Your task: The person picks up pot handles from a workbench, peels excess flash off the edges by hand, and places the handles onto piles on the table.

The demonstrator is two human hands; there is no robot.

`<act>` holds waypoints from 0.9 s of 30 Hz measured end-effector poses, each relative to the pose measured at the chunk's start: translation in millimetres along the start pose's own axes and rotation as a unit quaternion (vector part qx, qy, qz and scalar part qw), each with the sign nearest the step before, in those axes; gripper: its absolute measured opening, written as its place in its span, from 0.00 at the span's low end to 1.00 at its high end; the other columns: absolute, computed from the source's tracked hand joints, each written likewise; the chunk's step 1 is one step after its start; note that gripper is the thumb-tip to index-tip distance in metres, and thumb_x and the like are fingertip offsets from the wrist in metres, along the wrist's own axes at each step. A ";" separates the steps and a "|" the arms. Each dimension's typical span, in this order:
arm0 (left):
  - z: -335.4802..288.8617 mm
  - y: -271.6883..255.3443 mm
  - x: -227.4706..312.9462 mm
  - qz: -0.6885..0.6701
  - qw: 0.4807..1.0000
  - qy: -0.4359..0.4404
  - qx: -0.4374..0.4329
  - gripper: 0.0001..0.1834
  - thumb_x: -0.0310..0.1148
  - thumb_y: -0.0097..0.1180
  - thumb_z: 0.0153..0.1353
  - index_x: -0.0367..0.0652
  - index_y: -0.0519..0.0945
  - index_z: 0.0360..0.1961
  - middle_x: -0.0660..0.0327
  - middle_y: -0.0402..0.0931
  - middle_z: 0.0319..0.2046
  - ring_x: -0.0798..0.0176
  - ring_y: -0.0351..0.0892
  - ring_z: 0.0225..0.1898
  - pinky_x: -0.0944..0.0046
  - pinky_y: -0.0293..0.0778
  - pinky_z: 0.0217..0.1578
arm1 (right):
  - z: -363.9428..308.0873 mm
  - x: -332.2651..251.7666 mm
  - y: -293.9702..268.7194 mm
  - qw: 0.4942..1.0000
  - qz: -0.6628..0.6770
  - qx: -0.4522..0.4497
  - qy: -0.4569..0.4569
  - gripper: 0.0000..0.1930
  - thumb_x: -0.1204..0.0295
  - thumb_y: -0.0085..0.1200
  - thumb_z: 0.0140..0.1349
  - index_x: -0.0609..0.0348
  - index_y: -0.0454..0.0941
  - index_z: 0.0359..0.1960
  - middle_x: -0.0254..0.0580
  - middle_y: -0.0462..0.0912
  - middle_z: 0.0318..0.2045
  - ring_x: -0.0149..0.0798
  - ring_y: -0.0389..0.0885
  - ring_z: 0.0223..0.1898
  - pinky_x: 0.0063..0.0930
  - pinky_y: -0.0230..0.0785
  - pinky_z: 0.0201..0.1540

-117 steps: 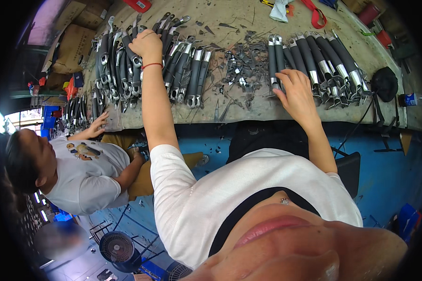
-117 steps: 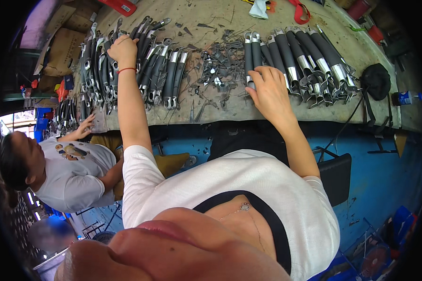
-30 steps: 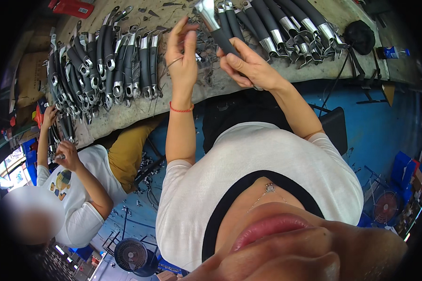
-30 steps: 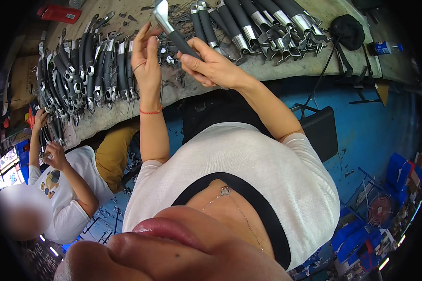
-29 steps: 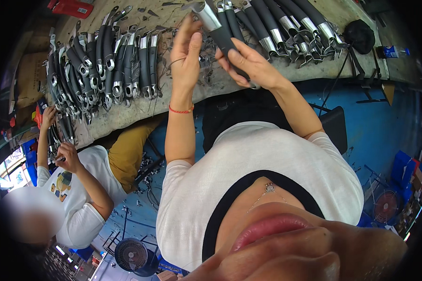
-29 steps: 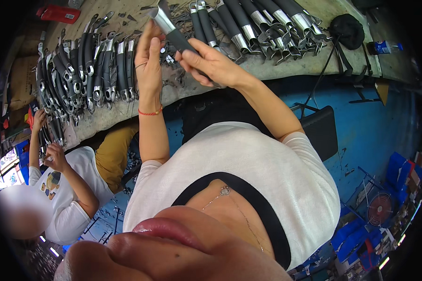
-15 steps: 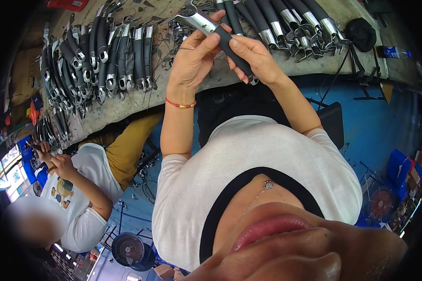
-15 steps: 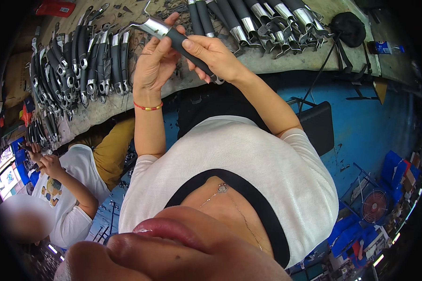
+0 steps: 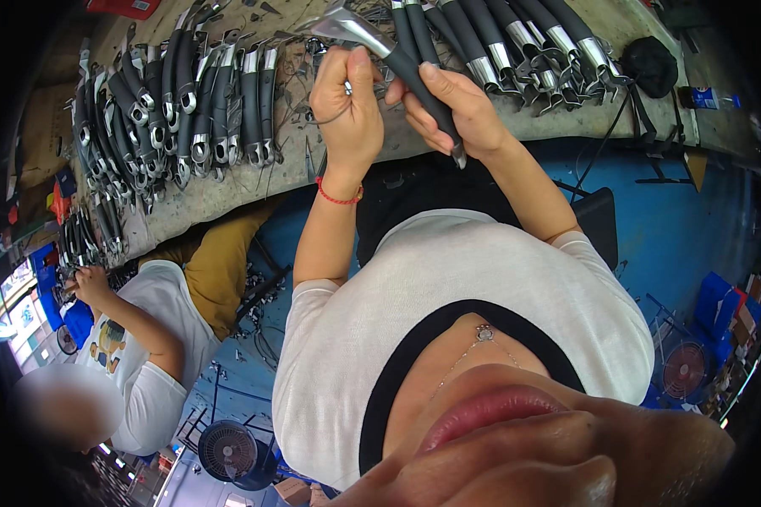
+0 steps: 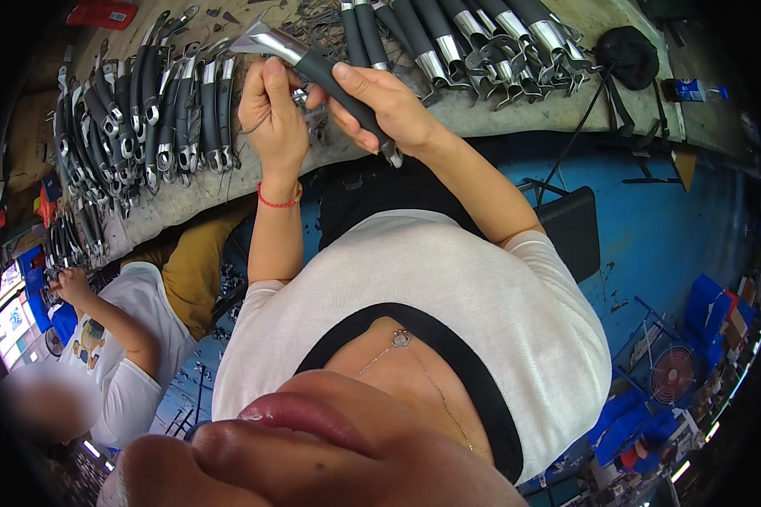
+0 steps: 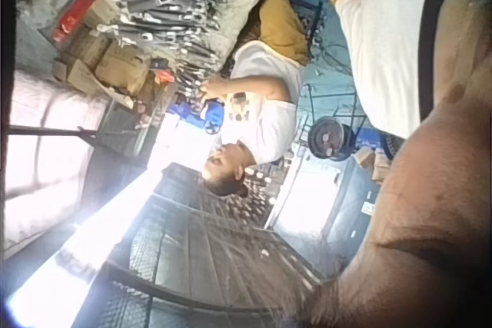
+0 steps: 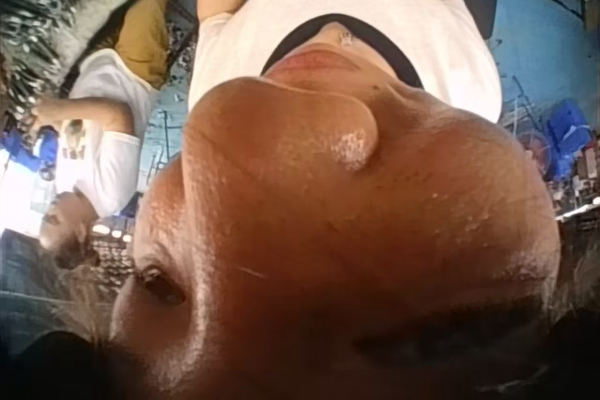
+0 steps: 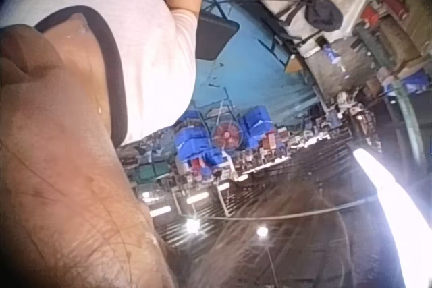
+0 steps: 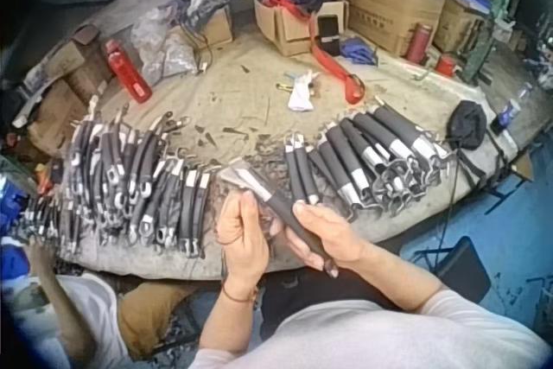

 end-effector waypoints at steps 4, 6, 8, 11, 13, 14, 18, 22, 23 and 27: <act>3.0 0.1 -12.5 -0.010 1.000 -0.024 0.015 0.13 0.34 0.46 0.71 0.36 0.79 0.38 0.63 0.79 0.34 0.76 0.68 0.30 0.73 0.67 0.34 | -1.6 -0.6 6.6 0.988 0.145 -0.046 0.013 0.24 0.52 0.36 0.73 0.62 0.76 0.44 0.28 0.69 0.15 0.21 0.65 0.11 0.15 0.59 0.13; 0.6 11.8 -2.2 -0.181 0.975 -0.125 -0.001 0.14 0.30 0.46 0.70 0.33 0.78 0.50 0.56 0.81 0.45 0.75 0.69 0.30 0.73 0.69 0.36 | -3.6 -3.7 -5.0 0.993 -0.081 0.089 -0.021 0.23 0.53 0.37 0.73 0.61 0.77 0.43 0.29 0.69 0.16 0.21 0.65 0.12 0.14 0.60 0.16; 3.3 13.4 4.9 -0.260 0.952 -0.158 -0.032 0.18 0.27 0.46 0.67 0.30 0.73 0.56 0.49 0.77 0.52 0.76 0.71 0.31 0.73 0.71 0.38 | -2.2 -6.9 -7.9 0.982 -0.152 0.109 -0.030 0.22 0.52 0.38 0.73 0.59 0.77 0.42 0.28 0.69 0.16 0.20 0.66 0.13 0.14 0.60 0.17; 4.3 12.0 4.1 -0.284 0.940 -0.174 -0.071 0.18 0.25 0.45 0.66 0.27 0.73 0.55 0.46 0.77 0.51 0.76 0.72 0.33 0.74 0.71 0.39 | -6.3 -6.1 -10.4 0.964 -0.234 0.125 -0.023 0.22 0.52 0.39 0.72 0.57 0.77 0.43 0.27 0.69 0.15 0.20 0.66 0.14 0.15 0.60 0.18; 4.6 12.9 3.9 -0.307 0.932 -0.172 -0.083 0.19 0.24 0.46 0.65 0.26 0.72 0.55 0.43 0.76 0.51 0.76 0.72 0.34 0.74 0.71 0.39 | -9.4 -7.4 -9.6 0.952 -0.271 0.138 -0.029 0.21 0.52 0.40 0.72 0.57 0.77 0.42 0.26 0.69 0.15 0.20 0.67 0.15 0.15 0.60 0.19; 4.3 11.9 2.1 -0.306 0.932 -0.173 -0.083 0.19 0.24 0.46 0.65 0.26 0.72 0.55 0.43 0.76 0.51 0.76 0.72 0.34 0.74 0.71 0.39 | -10.5 -7.4 -9.3 0.953 -0.270 0.138 -0.029 0.21 0.52 0.40 0.72 0.57 0.77 0.42 0.26 0.69 0.15 0.20 0.67 0.15 0.15 0.60 0.19; 1.2 10.1 0.1 -0.327 0.926 -0.162 -0.093 0.17 0.26 0.50 0.65 0.31 0.75 0.54 0.49 0.80 0.47 0.70 0.77 0.41 0.69 0.74 0.42 | -13.9 -11.1 -5.7 0.912 -0.371 0.162 -0.061 0.18 0.55 0.46 0.70 0.59 0.75 0.42 0.34 0.73 0.16 0.29 0.71 0.15 0.24 0.63 0.20; -3.0 6.3 -6.3 -0.320 0.931 -0.153 -0.081 0.18 0.26 0.53 0.63 0.31 0.74 0.54 0.49 0.80 0.47 0.67 0.79 0.44 0.68 0.75 0.46 | -15.2 -13.9 -0.5 0.853 -0.473 0.185 -0.122 0.17 0.57 0.50 0.67 0.61 0.75 0.42 0.45 0.78 0.19 0.43 0.77 0.18 0.34 0.66 0.22; -3.8 6.5 -5.6 -0.320 0.931 -0.155 -0.080 0.18 0.26 0.53 0.63 0.31 0.74 0.54 0.49 0.80 0.47 0.67 0.79 0.44 0.68 0.75 0.46 | -15.2 -11.4 -0.1 0.853 -0.472 0.185 -0.121 0.17 0.57 0.50 0.67 0.61 0.75 0.42 0.45 0.78 0.19 0.43 0.77 0.18 0.34 0.66 0.22; -8.4 10.0 -6.8 -0.345 0.920 -0.180 -0.058 0.20 0.23 0.58 0.60 0.32 0.74 0.54 0.50 0.80 0.45 0.65 0.79 0.45 0.67 0.74 0.50 | -19.3 -10.1 4.8 0.779 -0.549 0.216 -0.214 0.17 0.57 0.53 0.66 0.60 0.75 0.43 0.45 0.79 0.21 0.46 0.80 0.21 0.35 0.69 0.24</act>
Point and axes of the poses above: each hand's wrist, its own z-axis towards the middle knuckle, its own y-axis out of the palm, x = y × z, the point moved 5 cm from there along z, towards the middle knuckle
